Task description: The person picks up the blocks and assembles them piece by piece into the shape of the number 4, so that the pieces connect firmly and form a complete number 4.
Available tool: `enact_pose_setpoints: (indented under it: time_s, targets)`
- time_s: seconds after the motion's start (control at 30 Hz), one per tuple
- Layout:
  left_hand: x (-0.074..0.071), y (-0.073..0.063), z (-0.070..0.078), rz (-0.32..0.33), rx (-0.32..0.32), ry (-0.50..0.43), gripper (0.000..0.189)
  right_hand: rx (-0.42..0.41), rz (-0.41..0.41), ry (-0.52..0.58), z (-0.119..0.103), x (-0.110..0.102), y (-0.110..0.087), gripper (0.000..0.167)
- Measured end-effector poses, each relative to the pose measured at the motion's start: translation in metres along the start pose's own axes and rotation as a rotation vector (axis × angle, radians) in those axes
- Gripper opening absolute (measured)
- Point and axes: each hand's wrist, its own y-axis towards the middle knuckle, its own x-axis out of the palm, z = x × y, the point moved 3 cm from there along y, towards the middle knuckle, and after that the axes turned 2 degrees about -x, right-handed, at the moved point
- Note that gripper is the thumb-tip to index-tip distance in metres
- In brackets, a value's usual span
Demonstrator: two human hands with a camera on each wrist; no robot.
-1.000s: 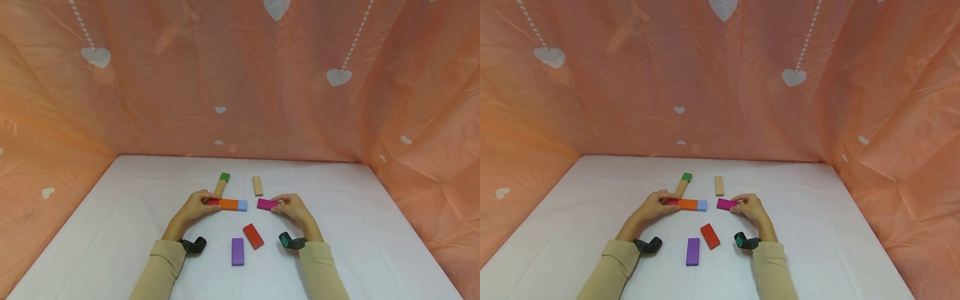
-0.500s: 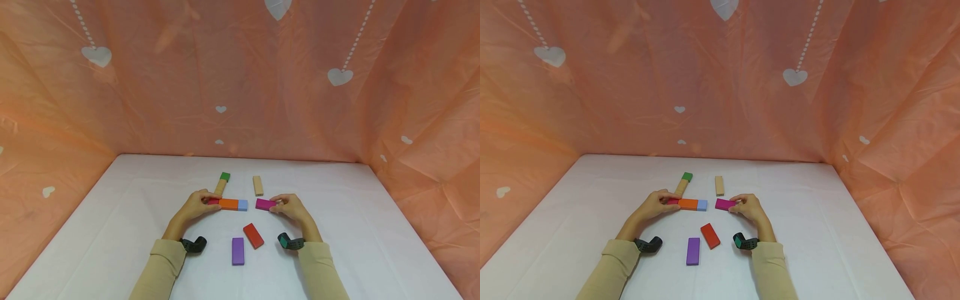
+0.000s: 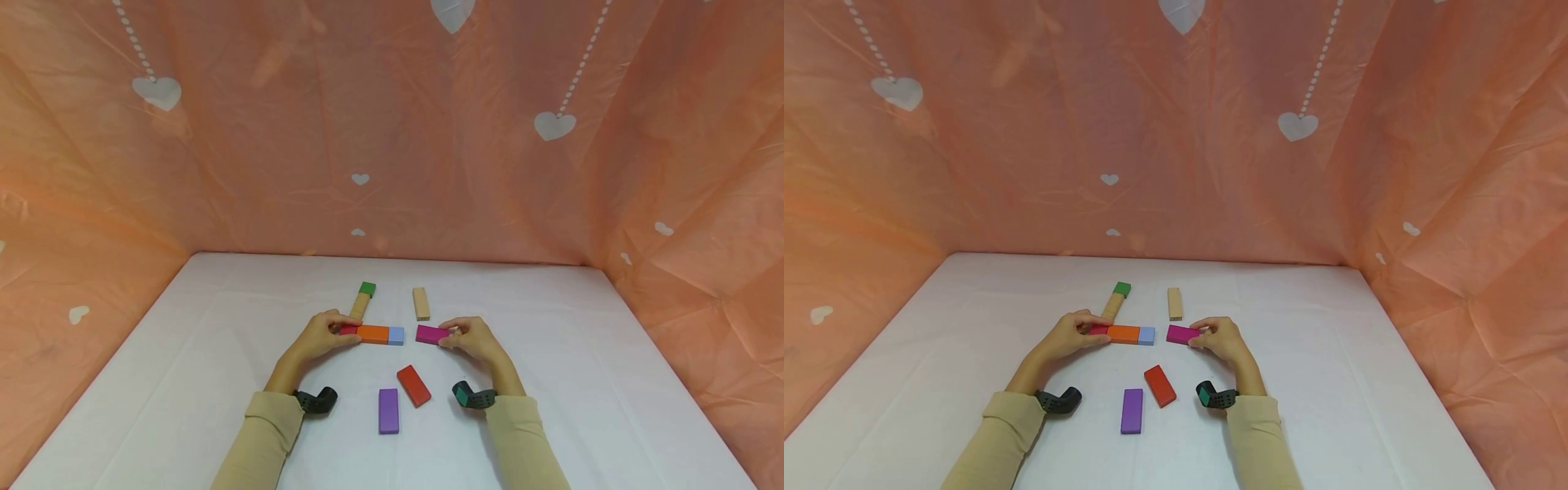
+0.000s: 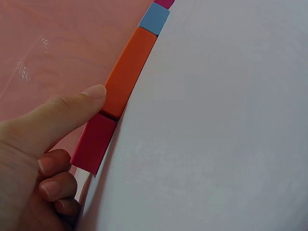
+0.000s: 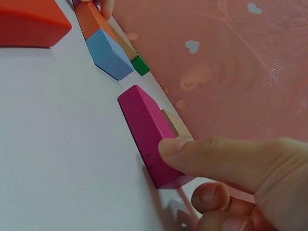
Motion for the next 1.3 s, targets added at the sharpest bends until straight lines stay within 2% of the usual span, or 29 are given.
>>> enact_pose_setpoints:
  time_s: [0.17,0.4,0.7,1.3]
  targets:
    - [0.0,0.0002,-0.0003,0.002,0.002,-0.002,0.031,-0.011,-0.002,0.004,0.001,0.0002,0.0005,0.033]
    - [0.0001,-0.0003,0.0001,0.003,-0.003,0.0,0.031,-0.079,-0.02,0.018,-0.0021,0.0002,-0.0036,0.031]
    - [0.0001,-0.0004,-0.0005,0.004,0.004,0.002,0.031,-0.009,-0.011,0.0,-0.0015,0.0033,-0.0017,0.034]
    - [0.0004,0.0003,-0.0011,0.0,-0.007,-0.01,0.032,-0.031,-0.007,-0.01,-0.0015,0.0055,0.0003,0.032]
